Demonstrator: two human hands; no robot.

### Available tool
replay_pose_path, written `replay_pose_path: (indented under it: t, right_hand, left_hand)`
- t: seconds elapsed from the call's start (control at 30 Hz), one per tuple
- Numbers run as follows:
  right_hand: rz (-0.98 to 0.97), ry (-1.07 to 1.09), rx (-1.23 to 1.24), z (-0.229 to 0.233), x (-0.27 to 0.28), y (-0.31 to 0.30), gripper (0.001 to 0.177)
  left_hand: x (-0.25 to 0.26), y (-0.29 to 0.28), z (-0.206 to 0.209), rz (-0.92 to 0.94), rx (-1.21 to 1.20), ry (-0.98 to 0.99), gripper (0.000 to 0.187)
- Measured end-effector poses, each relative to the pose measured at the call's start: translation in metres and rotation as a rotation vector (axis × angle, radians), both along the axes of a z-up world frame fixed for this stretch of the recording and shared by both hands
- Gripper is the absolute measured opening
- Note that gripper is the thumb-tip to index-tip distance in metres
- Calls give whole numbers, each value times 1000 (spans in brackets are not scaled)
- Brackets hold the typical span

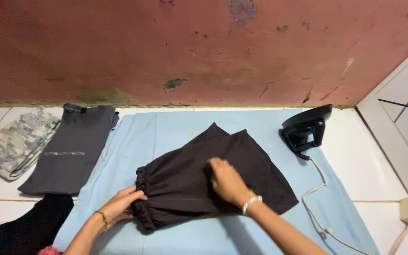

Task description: The person irons a navy blue t-shirt using an iron on a blue cloth on the floor, folds the shirt, and then irons and folds a pair of black shorts.

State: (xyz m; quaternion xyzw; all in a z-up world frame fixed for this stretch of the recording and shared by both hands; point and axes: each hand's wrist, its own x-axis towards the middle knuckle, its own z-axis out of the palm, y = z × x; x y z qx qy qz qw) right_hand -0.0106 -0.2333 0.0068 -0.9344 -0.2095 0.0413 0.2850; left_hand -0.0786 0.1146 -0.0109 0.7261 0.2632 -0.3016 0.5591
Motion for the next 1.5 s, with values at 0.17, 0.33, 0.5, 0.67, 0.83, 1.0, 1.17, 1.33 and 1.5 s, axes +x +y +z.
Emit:
replay_pose_path:
  t: [0.17, 0.33, 0.5, 0.67, 0.83, 1.0, 1.17, 1.33, 1.5]
  right_hand:
    - [136, -232, -597, -44, 109, -25, 66]
    - [15, -185, -701, -83, 166, -74, 55]
    - [92, -301, -793, -88, 176, -97, 29]
    - [51, -280, -448, -48, 185, -95, 26]
    - [121, -369, -281, -16, 200, -62, 30]
    - [116, -335, -249, 8, 160, 26, 65]
    - [474, 177, -253, 38, 19, 66, 113]
    - [434, 5, -224, -1, -74, 65, 112]
    - [240, -152, -105, -36, -93, 52, 89]
  left_hand:
    - [13, 1, -31, 91, 89, 21, 56]
    - [43, -4, -41, 188, 550, -459, 99]
    - [55, -9, -25, -11, 519, -368, 57]
    - [27, -7, -9, -228, 558, -716, 29]
    - [-8, 24, -4, -21, 469, -755, 32]
    - [-1, 33, -19, 157, 278, -14, 61]
    - [-8, 5, -14, 334, -101, 12, 79]
    - [-2, -5, -21, 277, -107, -150, 93]
    - [21, -10, 19, 222, 264, -18, 115]
